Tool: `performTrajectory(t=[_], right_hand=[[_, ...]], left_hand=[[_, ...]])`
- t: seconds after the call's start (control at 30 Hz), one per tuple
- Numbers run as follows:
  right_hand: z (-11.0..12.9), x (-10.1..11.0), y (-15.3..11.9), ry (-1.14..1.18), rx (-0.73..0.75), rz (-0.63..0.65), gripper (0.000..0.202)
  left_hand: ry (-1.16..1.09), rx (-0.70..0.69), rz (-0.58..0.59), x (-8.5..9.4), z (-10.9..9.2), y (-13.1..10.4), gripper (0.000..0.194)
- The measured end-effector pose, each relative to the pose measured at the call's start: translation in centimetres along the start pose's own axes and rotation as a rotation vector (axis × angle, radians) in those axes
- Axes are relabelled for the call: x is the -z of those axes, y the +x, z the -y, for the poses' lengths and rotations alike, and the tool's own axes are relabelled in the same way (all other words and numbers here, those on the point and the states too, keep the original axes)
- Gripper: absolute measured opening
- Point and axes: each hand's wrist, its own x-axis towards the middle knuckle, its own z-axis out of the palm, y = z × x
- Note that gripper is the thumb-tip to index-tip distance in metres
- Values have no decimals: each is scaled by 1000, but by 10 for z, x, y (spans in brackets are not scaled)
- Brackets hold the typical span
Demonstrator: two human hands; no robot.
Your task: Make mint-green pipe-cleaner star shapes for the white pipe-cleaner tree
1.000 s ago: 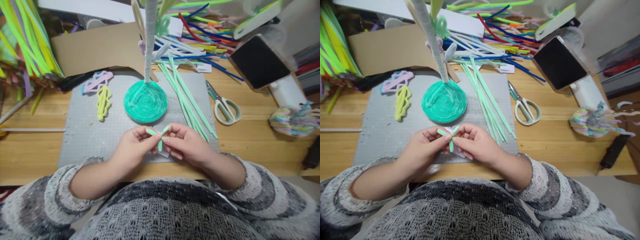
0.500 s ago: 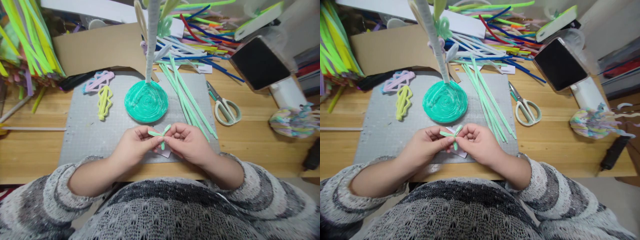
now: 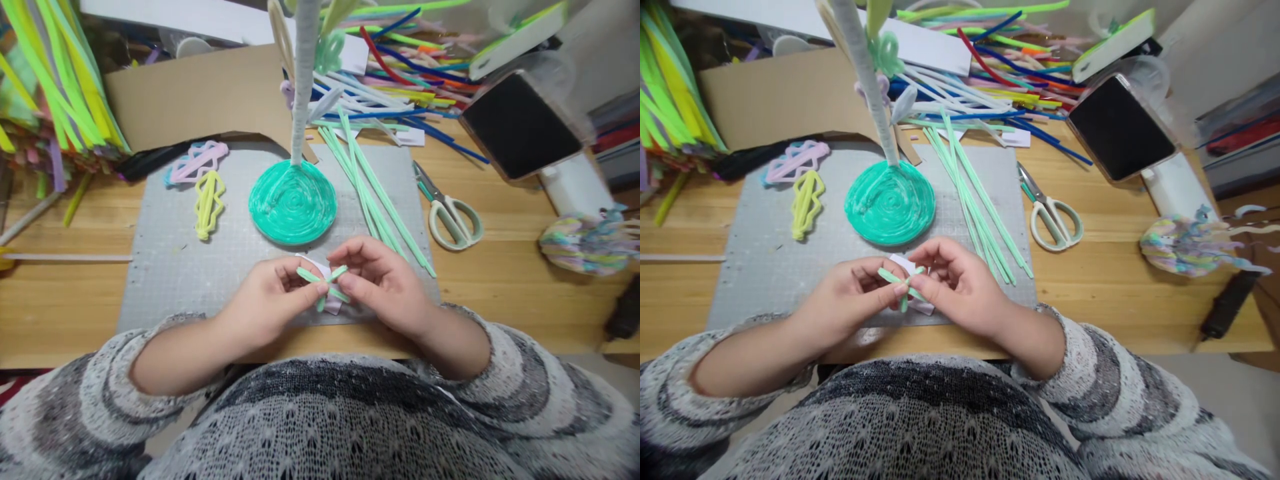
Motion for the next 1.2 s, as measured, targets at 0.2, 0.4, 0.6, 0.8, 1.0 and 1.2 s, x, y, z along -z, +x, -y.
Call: performTrajectory(t=[0.2, 0.4, 0.6, 0.8, 1.0, 1.2], right_hand=[[-3, 0, -3, -175, -15, 23, 15], [-6, -9, -6, -181, 137, -67, 11], [-9, -8, -8, -274, 224, -72, 11], [-3, 4, -6, -299, 126, 88, 13], [4, -2, 2, -30, -202, 175, 21], [3, -2, 3, 178, -254, 53, 22]], left_hand=[[-30, 57, -9, 2, 1, 1, 12], [-116, 68, -24, 3, 5, 2, 14], [-90, 111, 2, 4, 4, 4, 20], [52, 184, 83, 9, -5, 2, 16], [182, 152, 264, 5, -1, 0, 13], [108, 136, 128, 9, 0, 4, 15]])
